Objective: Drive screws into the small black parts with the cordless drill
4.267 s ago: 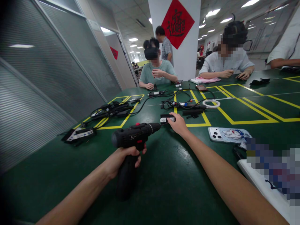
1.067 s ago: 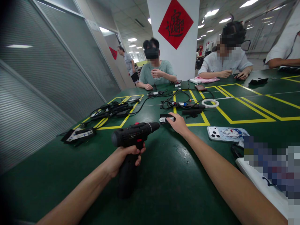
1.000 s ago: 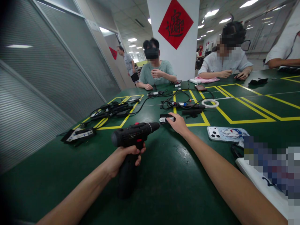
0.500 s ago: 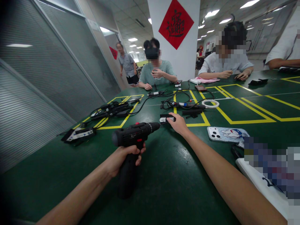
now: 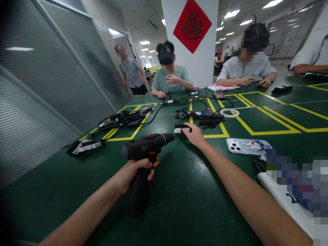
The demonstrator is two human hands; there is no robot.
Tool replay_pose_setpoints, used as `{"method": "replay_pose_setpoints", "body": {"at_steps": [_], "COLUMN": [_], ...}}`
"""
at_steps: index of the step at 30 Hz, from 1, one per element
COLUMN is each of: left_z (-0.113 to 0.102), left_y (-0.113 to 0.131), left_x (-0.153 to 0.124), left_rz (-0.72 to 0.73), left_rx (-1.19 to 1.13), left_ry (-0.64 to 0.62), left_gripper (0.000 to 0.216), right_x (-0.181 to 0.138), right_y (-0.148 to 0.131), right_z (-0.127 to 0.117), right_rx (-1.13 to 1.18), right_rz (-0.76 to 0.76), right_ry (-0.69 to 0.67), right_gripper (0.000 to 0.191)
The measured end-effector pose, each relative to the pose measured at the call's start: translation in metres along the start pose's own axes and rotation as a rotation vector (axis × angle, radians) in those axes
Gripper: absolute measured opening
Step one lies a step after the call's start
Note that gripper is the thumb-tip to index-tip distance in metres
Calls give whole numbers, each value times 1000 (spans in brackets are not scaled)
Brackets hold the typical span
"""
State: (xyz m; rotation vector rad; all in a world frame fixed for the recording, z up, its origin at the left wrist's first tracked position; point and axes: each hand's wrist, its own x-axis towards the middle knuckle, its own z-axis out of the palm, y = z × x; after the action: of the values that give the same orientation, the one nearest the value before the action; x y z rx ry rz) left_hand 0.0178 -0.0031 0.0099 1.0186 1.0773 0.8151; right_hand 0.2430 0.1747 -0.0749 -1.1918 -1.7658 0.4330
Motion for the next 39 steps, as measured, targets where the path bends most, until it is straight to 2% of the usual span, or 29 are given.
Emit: {"method": "replay_pose_setpoints", "body": {"at_steps": [39], "left_z": [3], "left_y": [2], "left_x": [-1], "left_rz": [-6], "left_rx": [-26], "left_ry": [40], "left_gripper": [23], "right_x": [1], "right_y": [0], "right_z": [0], "right_rx": [28], "right_rz": [26], "right_ry": [-5], "right_gripper": [38]}}
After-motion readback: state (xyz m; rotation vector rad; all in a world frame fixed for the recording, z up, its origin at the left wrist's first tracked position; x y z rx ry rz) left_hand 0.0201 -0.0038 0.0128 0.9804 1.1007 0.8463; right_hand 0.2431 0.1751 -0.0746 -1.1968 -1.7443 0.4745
